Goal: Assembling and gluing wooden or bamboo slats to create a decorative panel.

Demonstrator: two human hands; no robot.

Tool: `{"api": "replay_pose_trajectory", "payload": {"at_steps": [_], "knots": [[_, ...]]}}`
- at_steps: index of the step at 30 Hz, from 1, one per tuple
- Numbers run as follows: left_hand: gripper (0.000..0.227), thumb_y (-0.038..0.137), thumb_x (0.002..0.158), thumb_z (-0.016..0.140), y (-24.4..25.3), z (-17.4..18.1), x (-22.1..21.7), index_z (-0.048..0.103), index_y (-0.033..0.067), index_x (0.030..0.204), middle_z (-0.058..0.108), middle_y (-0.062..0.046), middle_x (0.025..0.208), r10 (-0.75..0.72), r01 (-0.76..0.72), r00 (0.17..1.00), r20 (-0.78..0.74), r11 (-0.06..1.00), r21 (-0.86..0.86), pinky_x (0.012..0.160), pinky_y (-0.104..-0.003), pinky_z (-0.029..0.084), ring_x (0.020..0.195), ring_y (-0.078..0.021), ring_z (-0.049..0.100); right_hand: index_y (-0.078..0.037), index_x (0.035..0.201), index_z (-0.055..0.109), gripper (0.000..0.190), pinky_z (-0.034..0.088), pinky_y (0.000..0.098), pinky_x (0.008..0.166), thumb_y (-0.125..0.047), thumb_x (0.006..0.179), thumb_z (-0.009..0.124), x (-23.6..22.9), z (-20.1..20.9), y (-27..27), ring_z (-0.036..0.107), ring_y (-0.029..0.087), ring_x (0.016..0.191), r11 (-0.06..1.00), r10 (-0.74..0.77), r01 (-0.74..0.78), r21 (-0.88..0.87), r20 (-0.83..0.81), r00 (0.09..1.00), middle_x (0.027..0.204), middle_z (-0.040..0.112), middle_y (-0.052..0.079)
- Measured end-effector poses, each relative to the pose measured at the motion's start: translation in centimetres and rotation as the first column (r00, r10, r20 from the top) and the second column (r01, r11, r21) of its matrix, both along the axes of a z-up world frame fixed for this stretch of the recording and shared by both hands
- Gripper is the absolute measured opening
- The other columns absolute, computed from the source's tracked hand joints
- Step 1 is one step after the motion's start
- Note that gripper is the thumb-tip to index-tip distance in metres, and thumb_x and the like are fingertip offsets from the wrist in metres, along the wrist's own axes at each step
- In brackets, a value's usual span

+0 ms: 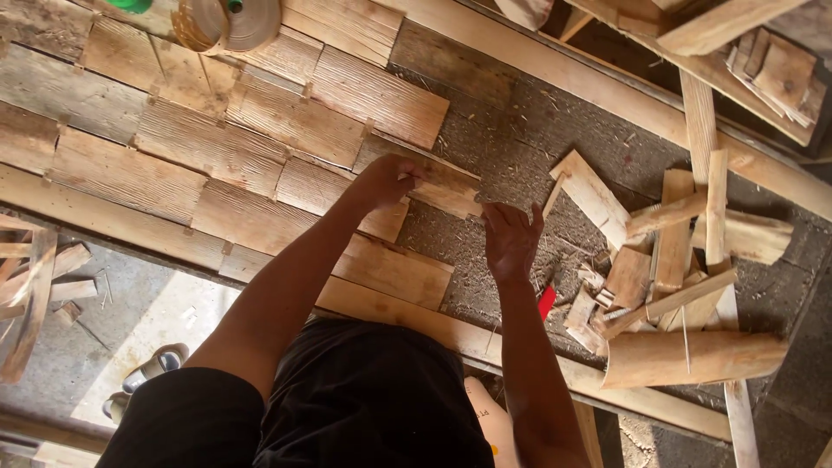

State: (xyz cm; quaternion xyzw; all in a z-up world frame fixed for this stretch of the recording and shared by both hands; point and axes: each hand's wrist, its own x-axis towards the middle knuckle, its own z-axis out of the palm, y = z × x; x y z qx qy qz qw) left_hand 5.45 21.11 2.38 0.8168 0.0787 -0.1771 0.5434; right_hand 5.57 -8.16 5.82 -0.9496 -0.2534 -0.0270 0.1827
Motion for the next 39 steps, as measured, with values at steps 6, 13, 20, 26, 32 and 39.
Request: {"api": "replay_pose_trajectory", "payload": {"at_steps": [6,13,20,26,32,39], "knots": [[0.019,0.021,0.096,0.072,3.6,-1.8,3.3,0.078,0.0062,0.105,0.079,-0.007,0.103,0.026,-0.03,0.998,-0.059,0.997,-0.067,0.096,-0.036,0.051,0.101,-0.0168,0.073,-0.007,0.117,0.074,0.023,0.049,0.0444,0.101,-0.018,0.097,0.072,4.3,0.3,2.7,0.066,0.029,0.108,0.982,0.139,-0.142,0.127,0.034,0.99,0.115,0.072,0.009],[0.027,0.02,0.102,0.07,4.5,-2.2,6.0,0.068,0.008,0.126,0.07,-0.011,0.128,0.338,-0.418,0.902,0.268,0.838,0.351,0.101,-0.042,0.054,0.12,-0.027,0.064,-0.007,0.117,0.074,0.014,0.054,0.0421,0.087,-0.016,0.108,0.067,11.7,-2.6,4.8,0.067,0.028,0.095,1.0,-0.022,0.023,0.002,-0.185,0.982,0.113,0.071,0.012],[0.057,-0.001,0.089,0.064,4.7,-7.2,7.5,0.049,-0.0065,0.144,0.031,-0.021,0.162,-0.156,-0.066,0.965,0.212,0.636,0.769,0.116,-0.039,0.044,0.153,-0.0383,0.026,-0.007,0.115,0.076,0.018,0.053,0.044,0.091,-0.014,0.099,0.074,16.3,-4.6,9.0,0.065,0.03,0.102,0.999,0.026,-0.027,-0.046,-0.012,1.0,0.112,0.07,0.011],[0.07,-0.007,0.089,0.058,4.5,-7.1,7.6,0.034,-0.0058,0.155,0.018,-0.025,0.166,-0.254,0.036,0.958,0.131,0.563,0.826,0.117,-0.043,0.043,0.153,-0.0464,0.021,-0.01,0.119,0.077,0.024,0.051,0.0452,0.092,-0.013,0.094,0.076,17.5,-5.3,10.5,0.065,0.03,0.103,0.995,0.039,-0.047,-0.093,-0.081,0.996,0.112,0.07,0.009],[0.075,-0.003,0.091,0.054,4.5,-5.7,8.1,0.024,-0.0041,0.16,0.011,-0.023,0.169,-0.29,0.128,0.957,0.025,0.497,0.858,0.111,-0.043,0.048,0.15,-0.0488,0.023,-0.011,0.12,0.076,0.026,0.05,0.0466,0.094,-0.014,0.094,0.078,18.0,-5.8,10.6,0.064,0.031,0.107,0.993,0.039,-0.05,-0.109,-0.099,0.994,0.117,0.07,0.009],[0.076,0.002,0.095,0.052,4.2,-6.0,8.3,0.019,0.0003,0.164,0.008,-0.02,0.172,-0.299,0.174,0.953,-0.049,0.406,0.897,0.108,-0.04,0.05,0.151,-0.0471,0.025,-0.013,0.115,0.076,0.022,0.053,0.0476,0.093,-0.013,0.093,0.079,18.2,-5.8,10.8,0.065,0.033,0.109,0.999,0.017,-0.019,-0.043,-0.057,0.998,0.123,0.065,0.01]]}}
